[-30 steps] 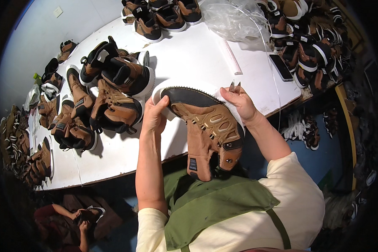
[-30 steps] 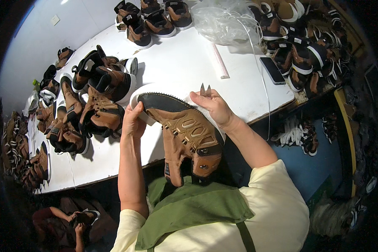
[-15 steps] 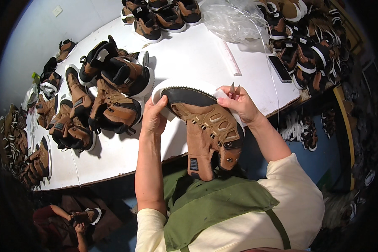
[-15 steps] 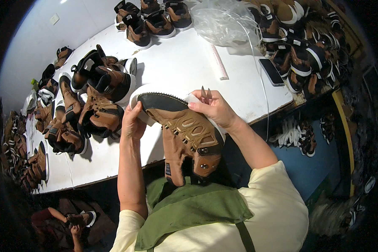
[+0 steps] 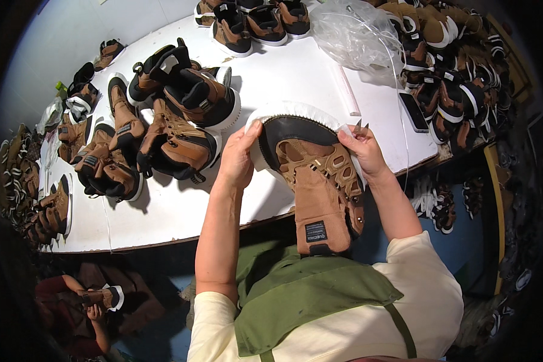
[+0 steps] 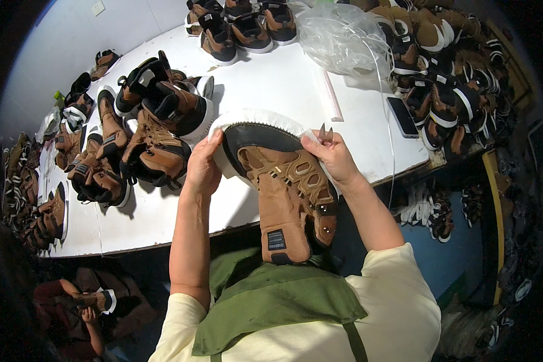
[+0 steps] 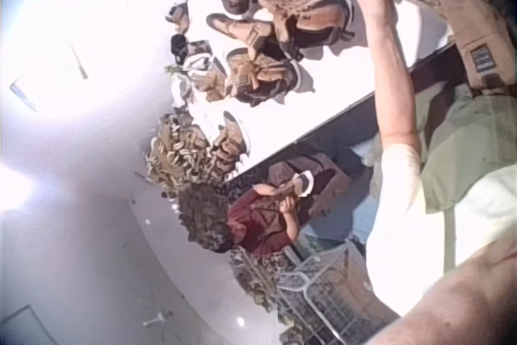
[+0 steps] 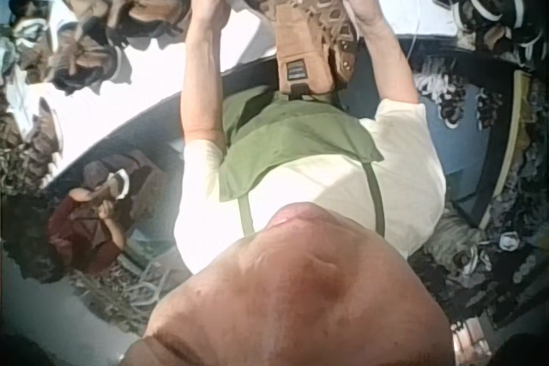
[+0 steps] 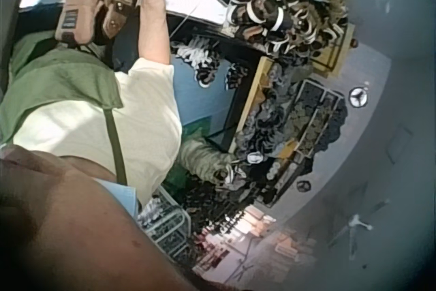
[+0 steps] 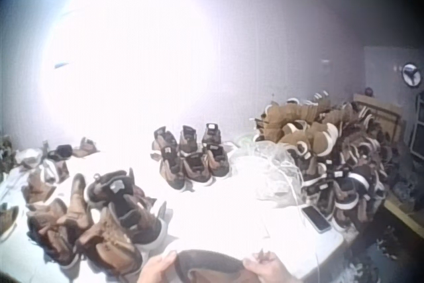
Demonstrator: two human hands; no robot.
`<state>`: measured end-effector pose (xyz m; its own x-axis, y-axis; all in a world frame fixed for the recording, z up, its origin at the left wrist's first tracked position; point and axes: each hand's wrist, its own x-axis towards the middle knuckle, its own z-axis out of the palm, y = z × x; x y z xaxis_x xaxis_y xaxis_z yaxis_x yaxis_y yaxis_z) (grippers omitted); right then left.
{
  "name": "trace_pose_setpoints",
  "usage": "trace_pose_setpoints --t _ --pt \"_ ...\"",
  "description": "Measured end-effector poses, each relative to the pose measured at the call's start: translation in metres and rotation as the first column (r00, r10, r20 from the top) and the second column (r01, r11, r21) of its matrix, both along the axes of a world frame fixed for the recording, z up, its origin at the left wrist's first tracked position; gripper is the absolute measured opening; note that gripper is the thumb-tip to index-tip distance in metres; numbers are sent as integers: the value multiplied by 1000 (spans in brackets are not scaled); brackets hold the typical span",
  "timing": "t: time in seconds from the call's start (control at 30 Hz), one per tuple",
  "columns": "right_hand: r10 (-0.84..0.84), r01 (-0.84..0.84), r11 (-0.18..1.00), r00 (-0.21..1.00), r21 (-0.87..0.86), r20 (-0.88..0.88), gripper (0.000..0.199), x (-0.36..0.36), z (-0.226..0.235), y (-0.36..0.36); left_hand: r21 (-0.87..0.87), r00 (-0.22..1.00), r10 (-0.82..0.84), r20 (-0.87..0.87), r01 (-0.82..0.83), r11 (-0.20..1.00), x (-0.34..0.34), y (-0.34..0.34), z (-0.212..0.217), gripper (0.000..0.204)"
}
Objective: The person picks up hiking boots from a table and floor, then uses a small blade to trim excess material along the sole and upper. They handle multiple boots one at a time, turning them over and inspecting edges while working at a white table in a workshop.
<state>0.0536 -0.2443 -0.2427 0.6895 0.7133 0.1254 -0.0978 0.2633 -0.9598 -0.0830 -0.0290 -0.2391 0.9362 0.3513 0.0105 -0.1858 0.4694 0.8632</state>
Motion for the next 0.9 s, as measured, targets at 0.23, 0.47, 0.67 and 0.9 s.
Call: trace_pose_setpoints --t 0.23,0.47,0.67,0.9 --pt "-85 84 996 996 -37 -21 13 4 1 3 46 997 70 -14 -69 997 22 5 -14 35" --pt "-78 86 982 995 -170 57 19 2 16 13 -71 986 124 -113 -133 989 58 6 -49 33" --pt "-14 23 985 999 -173 48 20 4 15 3 -213 987 133 -89 -149 966 77 -3 -70 31" --pt "146 -112 909 988 -402 55 16 4 2 -15 -416 1000 -4 -16 -3 909 84 5 -85 41"
